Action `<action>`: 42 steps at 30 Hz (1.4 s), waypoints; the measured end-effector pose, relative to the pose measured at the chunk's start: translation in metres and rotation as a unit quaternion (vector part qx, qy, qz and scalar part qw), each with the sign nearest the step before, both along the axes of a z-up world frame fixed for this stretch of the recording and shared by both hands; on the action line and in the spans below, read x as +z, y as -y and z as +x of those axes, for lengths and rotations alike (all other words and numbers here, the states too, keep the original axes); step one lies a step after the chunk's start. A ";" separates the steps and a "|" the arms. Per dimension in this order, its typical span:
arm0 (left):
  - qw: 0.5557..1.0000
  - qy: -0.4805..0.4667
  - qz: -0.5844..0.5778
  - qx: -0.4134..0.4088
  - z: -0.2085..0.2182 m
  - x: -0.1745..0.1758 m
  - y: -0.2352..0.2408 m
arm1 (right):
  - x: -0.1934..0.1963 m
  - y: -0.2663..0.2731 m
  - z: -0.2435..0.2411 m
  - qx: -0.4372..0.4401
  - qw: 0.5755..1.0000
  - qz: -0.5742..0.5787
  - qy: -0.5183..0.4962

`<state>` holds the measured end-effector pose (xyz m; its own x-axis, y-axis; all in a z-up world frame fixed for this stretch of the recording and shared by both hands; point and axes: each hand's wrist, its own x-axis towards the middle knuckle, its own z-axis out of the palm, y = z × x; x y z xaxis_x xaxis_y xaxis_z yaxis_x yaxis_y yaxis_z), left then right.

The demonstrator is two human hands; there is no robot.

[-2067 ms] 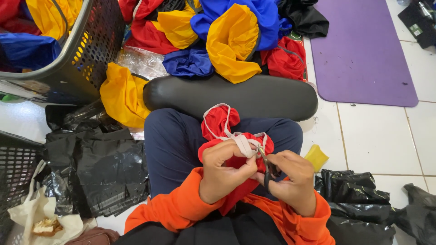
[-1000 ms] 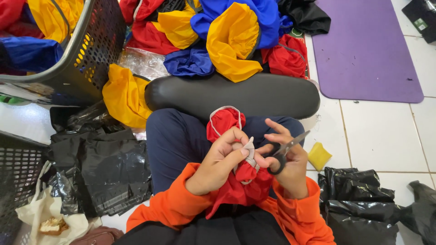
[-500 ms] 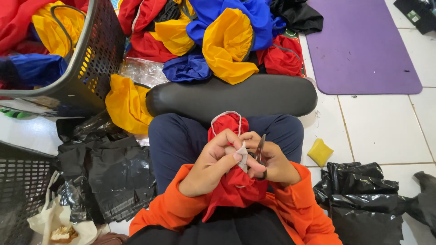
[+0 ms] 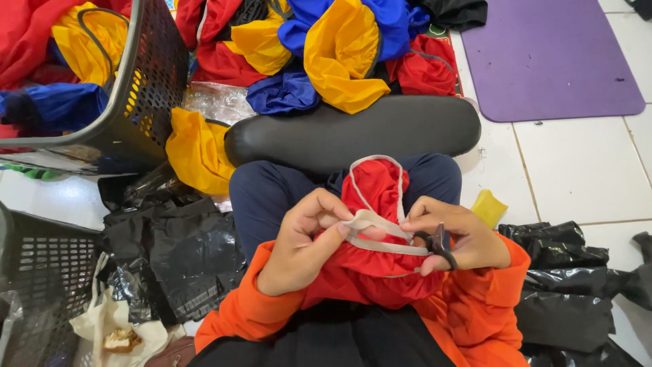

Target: The person sits on the floor and handles a yellow sponge wrapped in plastic, placing it into a black bag. They then pick up a red garment and use scissors to cut the white drawstring along the hem. Finally, they unfold the garment and wipe the fabric with the yellow sponge.

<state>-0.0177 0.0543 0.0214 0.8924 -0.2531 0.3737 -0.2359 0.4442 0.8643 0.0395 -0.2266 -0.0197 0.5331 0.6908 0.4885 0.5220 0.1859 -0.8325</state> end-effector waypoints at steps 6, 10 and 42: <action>0.996 0.029 0.030 0.079 -0.008 -0.011 -0.021 | 0.010 -0.007 -0.005 -0.047 0.998 -0.011 0.043; 0.989 0.055 0.052 0.130 -0.021 0.010 -0.030 | 0.029 -0.019 -0.006 -0.051 0.996 -0.019 0.077; 0.949 0.287 0.121 -0.047 0.007 0.046 -0.016 | 0.002 -0.035 0.020 -0.247 0.968 -0.031 -0.031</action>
